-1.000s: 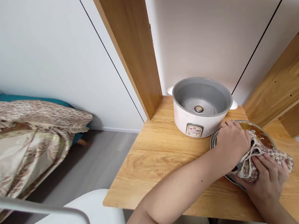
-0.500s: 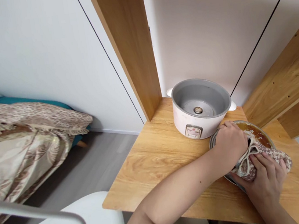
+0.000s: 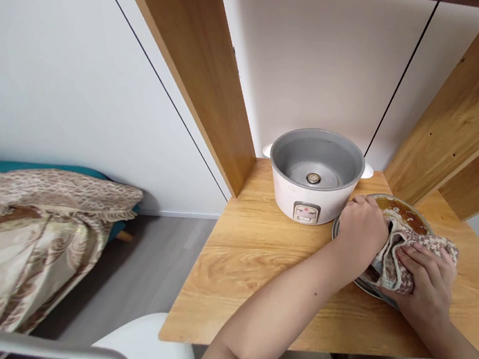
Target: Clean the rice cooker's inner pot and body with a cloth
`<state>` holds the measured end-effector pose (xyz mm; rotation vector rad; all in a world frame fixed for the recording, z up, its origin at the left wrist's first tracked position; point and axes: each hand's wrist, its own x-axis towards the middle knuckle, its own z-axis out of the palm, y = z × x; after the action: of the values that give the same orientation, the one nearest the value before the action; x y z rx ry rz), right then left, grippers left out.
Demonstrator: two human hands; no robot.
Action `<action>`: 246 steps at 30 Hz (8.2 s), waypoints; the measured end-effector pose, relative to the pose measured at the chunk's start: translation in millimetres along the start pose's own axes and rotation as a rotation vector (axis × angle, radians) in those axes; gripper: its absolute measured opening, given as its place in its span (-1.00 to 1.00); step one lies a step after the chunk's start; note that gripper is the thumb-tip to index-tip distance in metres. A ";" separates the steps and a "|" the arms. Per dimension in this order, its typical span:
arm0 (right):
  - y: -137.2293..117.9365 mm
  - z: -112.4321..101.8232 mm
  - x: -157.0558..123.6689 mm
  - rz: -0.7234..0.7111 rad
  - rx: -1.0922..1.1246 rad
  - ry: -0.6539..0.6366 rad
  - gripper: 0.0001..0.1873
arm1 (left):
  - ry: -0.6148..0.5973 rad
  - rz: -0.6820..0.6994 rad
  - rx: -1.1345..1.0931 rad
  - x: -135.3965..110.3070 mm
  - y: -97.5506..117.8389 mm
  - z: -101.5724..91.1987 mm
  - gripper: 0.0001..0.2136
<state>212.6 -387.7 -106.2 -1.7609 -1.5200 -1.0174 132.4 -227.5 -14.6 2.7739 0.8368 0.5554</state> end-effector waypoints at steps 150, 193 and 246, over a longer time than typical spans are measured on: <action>-5.6 13.8 -13.7 0.049 -0.039 0.134 -0.73 | -0.135 0.121 -0.182 7.4 -12.6 9.6 -0.49; -2.0 11.5 -9.1 0.060 0.011 0.158 -0.76 | -0.162 0.057 -0.172 3.9 -4.4 -1.9 -0.50; -6.6 12.9 -10.1 0.076 -0.028 0.156 -0.68 | -0.141 0.051 -0.168 3.6 -4.2 -0.6 -0.51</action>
<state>207.7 -381.3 -121.9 -1.7028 -1.3397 -1.1153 132.9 -222.0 -14.2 2.6507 0.6595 0.4114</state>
